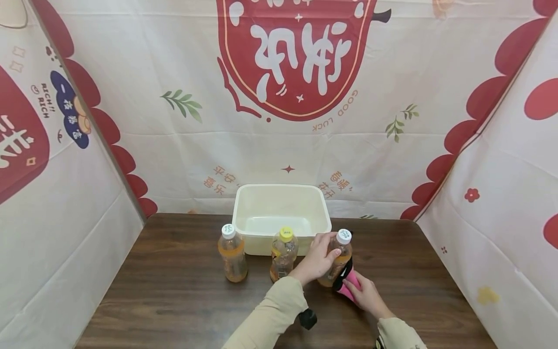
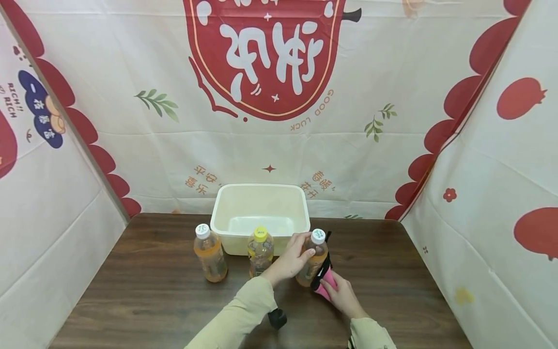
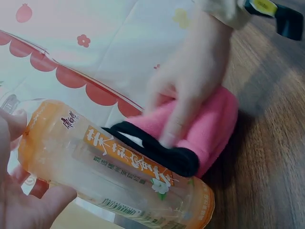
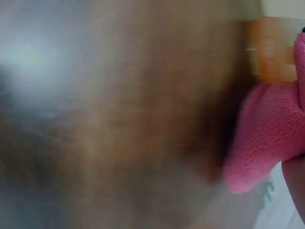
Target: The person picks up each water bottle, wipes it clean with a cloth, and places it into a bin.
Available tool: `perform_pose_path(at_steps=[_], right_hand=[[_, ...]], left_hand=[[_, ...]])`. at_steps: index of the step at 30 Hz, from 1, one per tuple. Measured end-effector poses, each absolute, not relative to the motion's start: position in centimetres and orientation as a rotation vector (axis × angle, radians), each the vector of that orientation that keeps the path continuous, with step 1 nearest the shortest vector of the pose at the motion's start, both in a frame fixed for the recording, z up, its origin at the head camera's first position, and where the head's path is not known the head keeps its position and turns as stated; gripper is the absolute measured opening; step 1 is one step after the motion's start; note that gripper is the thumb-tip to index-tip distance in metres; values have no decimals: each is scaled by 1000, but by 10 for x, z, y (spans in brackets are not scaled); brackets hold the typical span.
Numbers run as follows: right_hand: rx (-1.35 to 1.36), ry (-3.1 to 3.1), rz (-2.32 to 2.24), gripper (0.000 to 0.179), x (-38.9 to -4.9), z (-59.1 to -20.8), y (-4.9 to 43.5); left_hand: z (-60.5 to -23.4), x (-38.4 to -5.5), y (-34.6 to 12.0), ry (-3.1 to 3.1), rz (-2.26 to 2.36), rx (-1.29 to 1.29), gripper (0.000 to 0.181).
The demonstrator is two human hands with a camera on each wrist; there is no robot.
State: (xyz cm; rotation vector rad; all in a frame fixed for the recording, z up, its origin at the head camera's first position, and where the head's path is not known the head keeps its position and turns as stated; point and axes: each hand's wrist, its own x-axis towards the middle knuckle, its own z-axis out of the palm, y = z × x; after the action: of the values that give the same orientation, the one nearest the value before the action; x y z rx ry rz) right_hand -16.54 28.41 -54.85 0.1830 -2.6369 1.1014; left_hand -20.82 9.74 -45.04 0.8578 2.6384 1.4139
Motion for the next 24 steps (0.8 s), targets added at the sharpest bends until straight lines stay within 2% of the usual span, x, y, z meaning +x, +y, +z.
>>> perform_pose_path(at_steps=[6,12,18,24], right_hand=[[129,-2654,1164,11,-165,-543,284],[138,-2574,1262,14,-164,-492,287],[291,-2593,1099,20,-168,-443,288],[271,-2617,1077,22,-173,-446,285]], left_hand=[[-449,-208,97,2630,1427,860,45],[-450,-208,98,2637,1419,850,44],[-450,-209,98,2643,1398,847,44],[-450,-210,97,2650,1411,853,43]])
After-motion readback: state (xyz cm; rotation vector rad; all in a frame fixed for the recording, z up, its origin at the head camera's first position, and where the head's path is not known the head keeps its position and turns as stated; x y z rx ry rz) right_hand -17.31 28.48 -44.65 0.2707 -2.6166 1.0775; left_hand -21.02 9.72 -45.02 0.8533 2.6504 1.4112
